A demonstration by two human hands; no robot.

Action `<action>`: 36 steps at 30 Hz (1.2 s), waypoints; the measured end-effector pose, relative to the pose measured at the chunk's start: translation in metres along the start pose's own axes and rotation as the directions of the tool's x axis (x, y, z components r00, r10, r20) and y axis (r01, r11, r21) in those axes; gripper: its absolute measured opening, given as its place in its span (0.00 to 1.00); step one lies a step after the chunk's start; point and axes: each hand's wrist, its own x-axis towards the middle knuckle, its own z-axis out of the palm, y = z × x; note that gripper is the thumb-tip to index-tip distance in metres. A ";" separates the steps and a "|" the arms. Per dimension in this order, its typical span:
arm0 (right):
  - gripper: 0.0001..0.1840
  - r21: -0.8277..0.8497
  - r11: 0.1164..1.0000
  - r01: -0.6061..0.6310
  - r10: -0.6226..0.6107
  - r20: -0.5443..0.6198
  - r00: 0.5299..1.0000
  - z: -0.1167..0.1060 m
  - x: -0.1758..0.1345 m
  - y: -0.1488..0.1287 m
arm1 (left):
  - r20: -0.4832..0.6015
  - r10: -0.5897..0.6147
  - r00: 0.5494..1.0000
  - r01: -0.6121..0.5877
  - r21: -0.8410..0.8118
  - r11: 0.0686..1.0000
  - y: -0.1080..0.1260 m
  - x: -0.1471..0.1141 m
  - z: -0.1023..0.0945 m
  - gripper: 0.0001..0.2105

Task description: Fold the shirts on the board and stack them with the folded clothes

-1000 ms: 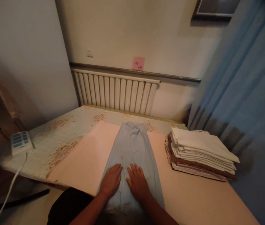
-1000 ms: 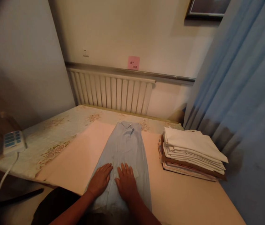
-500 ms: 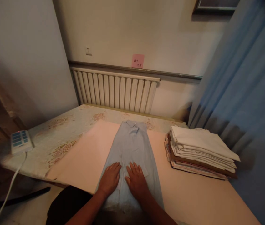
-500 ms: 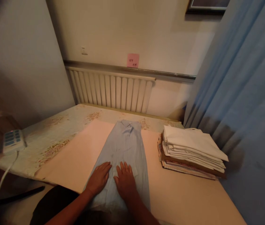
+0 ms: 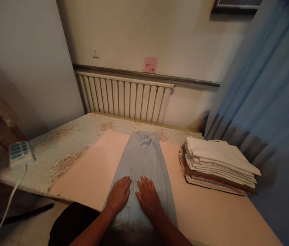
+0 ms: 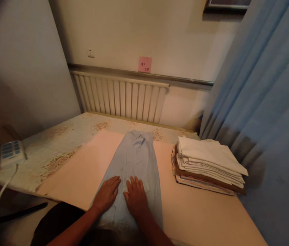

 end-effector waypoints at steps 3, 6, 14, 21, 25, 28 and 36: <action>0.24 0.007 1.000 -0.010 0.010 0.004 1.000 -0.002 0.000 -0.001 | 0.007 -0.004 1.000 0.003 0.005 1.000 0.000 0.000 0.000 0.20; 0.25 0.006 1.000 -0.007 0.007 0.005 1.000 -0.002 0.000 -0.001 | 0.003 0.000 1.000 0.000 -0.001 1.000 -0.001 0.000 0.001 0.20; 0.24 0.017 1.000 -0.022 0.021 0.017 1.000 -0.003 0.000 -0.002 | -0.004 0.006 1.000 -0.006 -0.007 1.000 -0.001 -0.001 0.001 0.20; 0.24 0.007 1.000 -0.026 0.025 0.019 0.999 -0.002 0.000 -0.002 | -0.006 0.013 1.000 -0.013 0.004 1.000 -0.003 -0.001 0.003 0.20; 0.24 -0.002 1.000 -0.014 0.014 0.004 1.000 0.000 0.000 -0.001 | -0.009 0.011 1.000 -0.011 -0.003 1.000 -0.001 -0.001 0.001 0.20; 0.24 -0.002 1.000 -0.013 0.013 0.000 1.000 0.001 -0.001 -0.001 | -0.009 0.007 1.000 -0.007 -0.002 1.000 0.000 -0.001 0.000 0.20; 0.24 0.000 1.000 -0.004 0.004 -0.008 1.000 0.003 -0.003 0.001 | -0.013 0.013 1.000 -0.013 -0.004 1.000 -0.002 -0.001 0.003 0.20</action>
